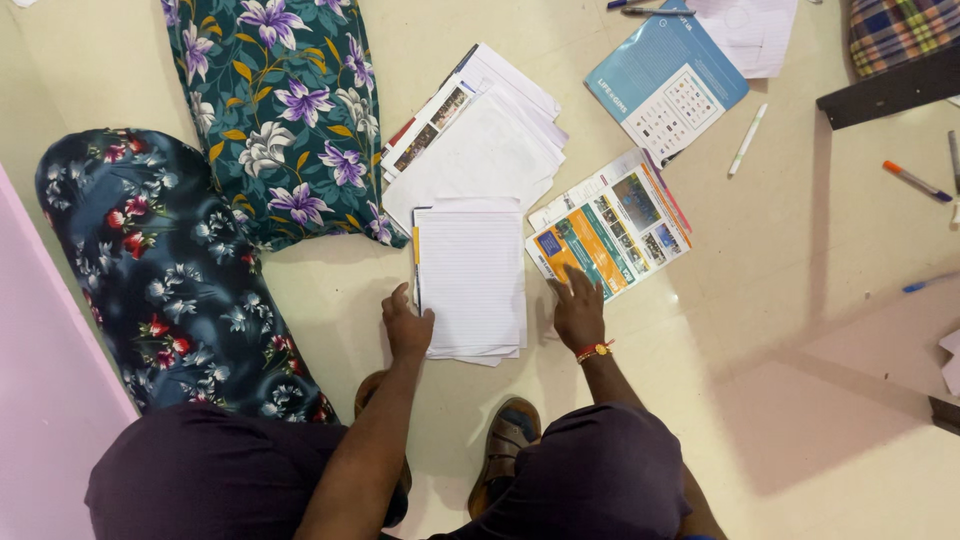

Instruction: The person gathers loose papers from the floor, aligns them into a stack, and then moves to a desk to sort through different documents and brochures, laying them out separately.

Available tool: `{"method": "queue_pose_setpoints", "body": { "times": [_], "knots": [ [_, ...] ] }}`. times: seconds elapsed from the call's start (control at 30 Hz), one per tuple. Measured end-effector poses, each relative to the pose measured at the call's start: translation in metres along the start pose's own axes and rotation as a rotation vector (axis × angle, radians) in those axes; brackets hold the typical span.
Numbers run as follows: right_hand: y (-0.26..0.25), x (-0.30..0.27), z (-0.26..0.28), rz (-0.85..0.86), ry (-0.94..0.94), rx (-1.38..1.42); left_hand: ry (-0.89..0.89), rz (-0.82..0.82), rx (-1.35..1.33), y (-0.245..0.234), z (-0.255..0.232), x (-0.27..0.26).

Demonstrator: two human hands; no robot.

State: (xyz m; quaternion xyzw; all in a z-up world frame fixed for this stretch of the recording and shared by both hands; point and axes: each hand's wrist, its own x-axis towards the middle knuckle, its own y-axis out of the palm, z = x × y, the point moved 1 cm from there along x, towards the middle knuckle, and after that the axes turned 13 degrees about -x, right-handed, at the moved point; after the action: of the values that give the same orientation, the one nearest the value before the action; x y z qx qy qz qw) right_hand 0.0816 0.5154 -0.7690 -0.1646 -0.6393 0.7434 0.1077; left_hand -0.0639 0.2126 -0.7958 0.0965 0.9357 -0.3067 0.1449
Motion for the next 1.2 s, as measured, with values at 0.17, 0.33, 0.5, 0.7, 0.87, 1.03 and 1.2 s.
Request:
{"method": "queue_pose_setpoints", "body": {
  "times": [0.17,0.33,0.5,0.7,0.87,1.03,1.2],
  "knots": [
    [-0.017,0.007,-0.008,0.066,0.186,-0.010,-0.002,0.241,-0.037,0.012,-0.006,0.005],
    [0.006,-0.011,-0.014,-0.056,0.108,-0.023,0.049,0.336,-0.080,0.029,-0.001,0.004],
    [0.005,-0.013,-0.023,-0.107,0.227,0.086,0.081,0.329,-0.143,0.038,0.009,0.008],
    [-0.038,-0.007,-0.016,-0.061,0.635,0.485,-0.171,0.404,-0.418,0.047,0.014,0.022],
    [-0.062,-0.009,0.016,-0.257,0.109,0.371,-0.509,0.481,-0.785,0.035,-0.017,0.025],
    [-0.040,-0.015,0.052,-0.104,-0.348,0.098,-0.594,0.386,-0.928,0.020,-0.023,0.019],
    [-0.019,-0.021,0.064,0.207,-0.467,0.079,-0.489,0.293,-0.810,0.029,0.022,0.018]
  ]
}}
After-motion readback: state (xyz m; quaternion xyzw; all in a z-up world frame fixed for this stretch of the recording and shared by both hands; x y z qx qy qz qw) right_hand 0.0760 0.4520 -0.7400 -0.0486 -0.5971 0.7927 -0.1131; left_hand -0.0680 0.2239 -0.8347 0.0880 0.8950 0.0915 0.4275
